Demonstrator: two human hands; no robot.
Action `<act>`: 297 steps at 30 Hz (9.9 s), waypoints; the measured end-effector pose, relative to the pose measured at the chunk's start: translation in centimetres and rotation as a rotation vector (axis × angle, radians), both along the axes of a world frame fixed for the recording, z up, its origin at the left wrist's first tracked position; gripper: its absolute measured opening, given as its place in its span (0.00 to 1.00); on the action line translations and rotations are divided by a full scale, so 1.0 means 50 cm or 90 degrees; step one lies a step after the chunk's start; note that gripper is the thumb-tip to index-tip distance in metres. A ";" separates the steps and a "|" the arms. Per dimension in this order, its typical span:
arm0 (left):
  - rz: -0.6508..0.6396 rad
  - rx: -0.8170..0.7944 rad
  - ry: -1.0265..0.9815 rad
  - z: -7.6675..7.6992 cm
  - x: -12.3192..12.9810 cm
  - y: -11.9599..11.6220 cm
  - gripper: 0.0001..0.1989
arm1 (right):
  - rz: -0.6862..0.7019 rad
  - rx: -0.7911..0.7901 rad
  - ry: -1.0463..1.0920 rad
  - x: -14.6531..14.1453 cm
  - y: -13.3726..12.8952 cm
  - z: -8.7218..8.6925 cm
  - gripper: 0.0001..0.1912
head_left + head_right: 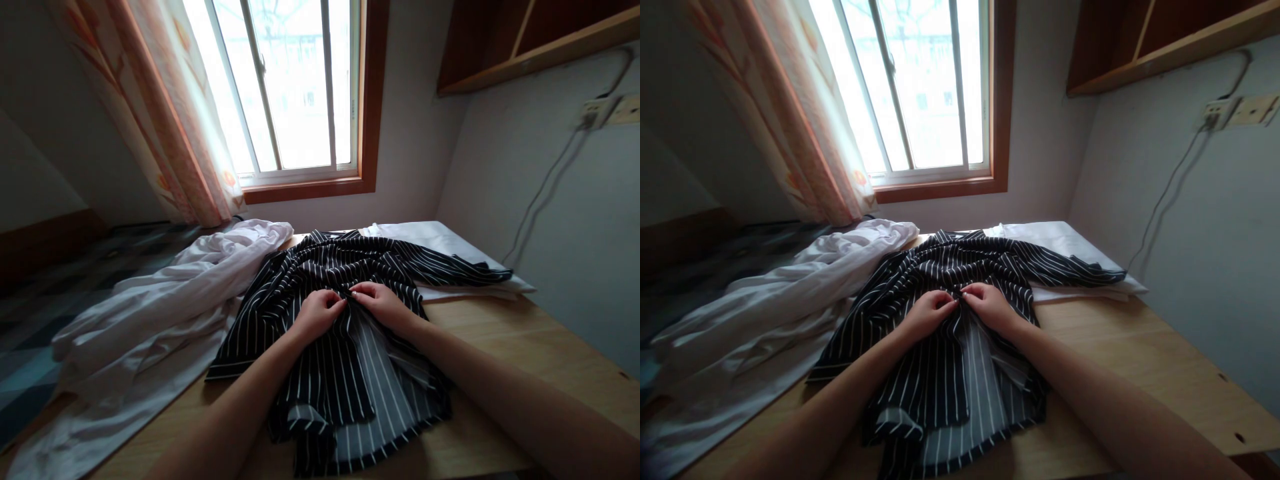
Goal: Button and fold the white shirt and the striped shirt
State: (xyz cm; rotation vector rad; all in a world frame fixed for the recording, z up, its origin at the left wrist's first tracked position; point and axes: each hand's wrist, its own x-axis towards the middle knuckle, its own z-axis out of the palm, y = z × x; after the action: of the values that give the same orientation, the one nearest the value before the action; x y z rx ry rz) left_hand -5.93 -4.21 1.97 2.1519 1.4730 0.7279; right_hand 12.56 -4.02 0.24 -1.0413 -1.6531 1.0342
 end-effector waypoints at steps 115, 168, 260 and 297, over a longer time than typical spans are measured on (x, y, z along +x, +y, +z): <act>0.011 -0.115 -0.318 -0.005 0.005 -0.002 0.16 | -0.061 0.091 -0.029 -0.007 -0.006 -0.017 0.06; -0.094 0.113 0.167 0.011 -0.021 -0.005 0.12 | -0.068 0.167 -0.246 0.024 0.028 -0.014 0.08; -0.116 -0.214 -0.053 0.046 -0.001 -0.039 0.12 | 0.059 0.090 -0.304 0.036 -0.067 0.074 0.04; -0.091 -0.398 -0.235 0.053 0.006 -0.048 0.07 | 0.131 -0.091 -0.180 0.046 -0.051 0.046 0.08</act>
State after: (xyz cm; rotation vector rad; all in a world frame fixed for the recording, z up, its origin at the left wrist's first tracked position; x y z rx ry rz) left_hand -5.62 -6.63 4.60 1.5320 1.1409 0.4909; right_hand 14.87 -6.55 2.54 -1.1720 -1.9700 1.1957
